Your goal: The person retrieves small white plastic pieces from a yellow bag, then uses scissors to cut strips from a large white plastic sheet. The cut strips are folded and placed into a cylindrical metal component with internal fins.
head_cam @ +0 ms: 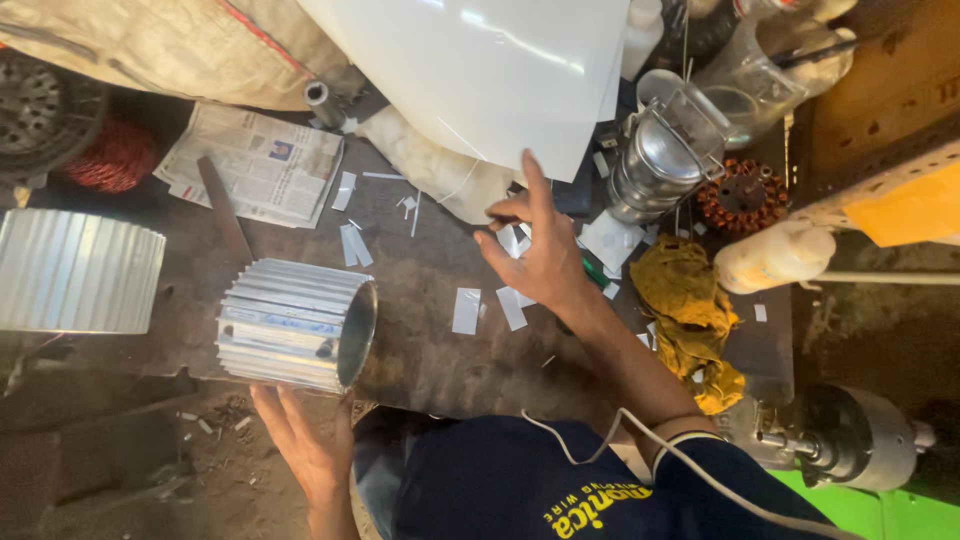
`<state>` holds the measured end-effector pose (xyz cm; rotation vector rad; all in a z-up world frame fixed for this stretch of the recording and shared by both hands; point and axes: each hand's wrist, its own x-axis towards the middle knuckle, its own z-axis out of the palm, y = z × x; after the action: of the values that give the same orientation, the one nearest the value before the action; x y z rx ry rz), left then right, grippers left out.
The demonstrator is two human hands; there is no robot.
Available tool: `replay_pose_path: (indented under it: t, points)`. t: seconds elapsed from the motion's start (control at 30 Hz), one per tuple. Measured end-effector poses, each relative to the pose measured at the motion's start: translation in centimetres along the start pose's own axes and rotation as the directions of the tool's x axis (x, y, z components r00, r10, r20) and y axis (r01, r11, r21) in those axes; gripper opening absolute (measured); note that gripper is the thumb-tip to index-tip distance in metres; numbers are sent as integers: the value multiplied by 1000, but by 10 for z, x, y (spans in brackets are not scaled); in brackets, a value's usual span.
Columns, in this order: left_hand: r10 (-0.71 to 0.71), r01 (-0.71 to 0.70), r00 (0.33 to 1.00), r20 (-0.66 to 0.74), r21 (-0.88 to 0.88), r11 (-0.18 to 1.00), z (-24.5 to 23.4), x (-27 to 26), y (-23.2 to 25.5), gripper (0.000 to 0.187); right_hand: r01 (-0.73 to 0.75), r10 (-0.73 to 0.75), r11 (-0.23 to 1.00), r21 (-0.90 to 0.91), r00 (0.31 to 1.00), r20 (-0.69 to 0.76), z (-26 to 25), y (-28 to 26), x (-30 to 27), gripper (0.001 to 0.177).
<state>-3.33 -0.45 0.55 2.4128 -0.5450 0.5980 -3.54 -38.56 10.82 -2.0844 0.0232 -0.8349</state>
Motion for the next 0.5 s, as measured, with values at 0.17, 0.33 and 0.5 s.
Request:
replay_pose_path:
  t: [0.17, 0.33, 0.5]
  points:
    - [75, -71, 990, -120, 33, 997, -25, 21, 29, 93, -15, 11, 995, -102, 999, -44, -19, -5, 24, 31]
    - [139, -148, 963, -230, -20, 989, -67, 44, 61, 82, -20, 63, 949, -315, 990, 126, -17, 58, 93, 49]
    - [163, -172, 978, -134, -63, 983, -66, 59, 85, 75, 116, -54, 850, -514, 989, 134, 22, 165, 208, 109]
